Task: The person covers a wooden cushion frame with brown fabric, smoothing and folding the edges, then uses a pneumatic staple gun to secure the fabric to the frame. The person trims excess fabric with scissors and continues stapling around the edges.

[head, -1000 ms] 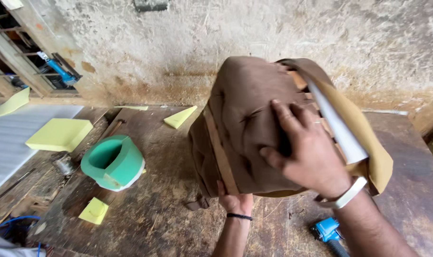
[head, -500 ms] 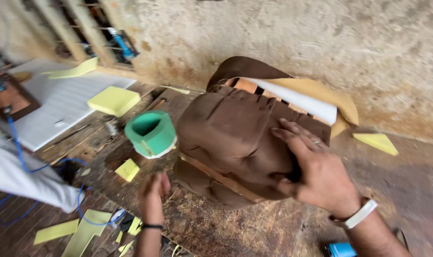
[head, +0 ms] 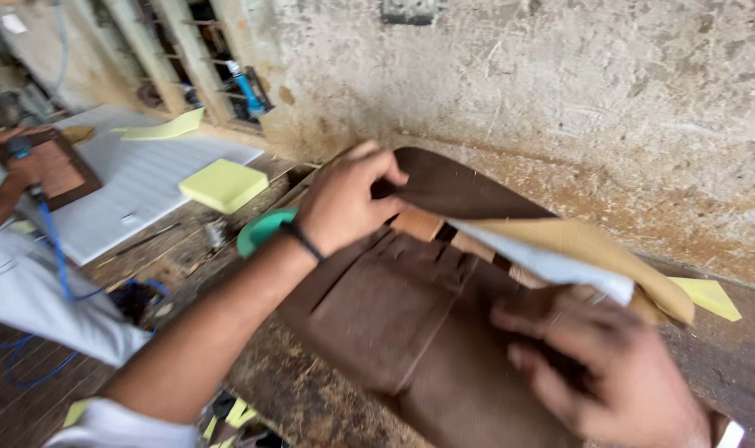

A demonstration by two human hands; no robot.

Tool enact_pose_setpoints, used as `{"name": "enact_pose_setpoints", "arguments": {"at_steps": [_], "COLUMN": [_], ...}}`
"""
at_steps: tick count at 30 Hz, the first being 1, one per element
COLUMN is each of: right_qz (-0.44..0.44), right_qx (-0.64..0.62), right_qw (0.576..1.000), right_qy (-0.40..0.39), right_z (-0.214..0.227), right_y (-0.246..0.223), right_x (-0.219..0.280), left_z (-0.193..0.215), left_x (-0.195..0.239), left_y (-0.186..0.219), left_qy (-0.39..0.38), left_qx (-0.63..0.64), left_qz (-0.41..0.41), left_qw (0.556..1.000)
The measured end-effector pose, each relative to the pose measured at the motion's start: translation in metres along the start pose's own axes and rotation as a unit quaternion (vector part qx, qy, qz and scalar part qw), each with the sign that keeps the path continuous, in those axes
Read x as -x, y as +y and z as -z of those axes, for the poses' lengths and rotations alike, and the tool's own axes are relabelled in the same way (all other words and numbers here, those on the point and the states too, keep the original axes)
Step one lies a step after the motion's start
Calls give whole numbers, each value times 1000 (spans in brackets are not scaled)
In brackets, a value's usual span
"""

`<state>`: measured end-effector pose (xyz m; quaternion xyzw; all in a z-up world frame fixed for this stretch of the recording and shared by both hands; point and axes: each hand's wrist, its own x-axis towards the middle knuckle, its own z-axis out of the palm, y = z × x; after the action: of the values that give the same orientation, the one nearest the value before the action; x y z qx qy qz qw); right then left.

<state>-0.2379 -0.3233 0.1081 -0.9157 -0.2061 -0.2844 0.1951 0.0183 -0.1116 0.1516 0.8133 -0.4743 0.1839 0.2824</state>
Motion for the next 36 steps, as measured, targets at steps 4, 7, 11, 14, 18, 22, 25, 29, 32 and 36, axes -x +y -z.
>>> {"name": "enact_pose_setpoints", "arguments": {"at_steps": [4,7,11,14,18,22,25,29,32,36], "right_qz": [-114,-142,-240,-263,-175,-97,-110,-152,-120,-275], "right_qx": [240,257,218,270,300,276,295,281,234,15], "right_qw": [963,956,944,912,927,950,938,945,965,961], "right_qy": [38,-2,-61,-163,-139,-108,-146,-68,3,22], "right_z": [-18,-40,-58,-68,-82,-86,-89,-83,-63,-35], "right_y": [15,19,38,51,56,64,69,76,102,102], "right_x": [-62,-94,-110,-111,-112,-111,-104,-75,-49,-16], "left_z": [-8,-15,-15,-13,-15,-19,-46,-130,-212,-238], "left_x": [11,8,-2,-2,-5,8,-28,-122,-115,-89], "left_y": [-15,-23,-42,-59,-82,-103,-141,-206,-196,-172], "left_qy": [43,32,39,59,25,34,-21,-148,-255,-216], "left_qx": [5,82,86,56,49,122,340,506,588,438], "left_qz": [-104,-144,-189,-220,-250,-252,-247,-110,43,-114], "left_qw": [994,986,977,972,967,959,907,842,767,865]}}
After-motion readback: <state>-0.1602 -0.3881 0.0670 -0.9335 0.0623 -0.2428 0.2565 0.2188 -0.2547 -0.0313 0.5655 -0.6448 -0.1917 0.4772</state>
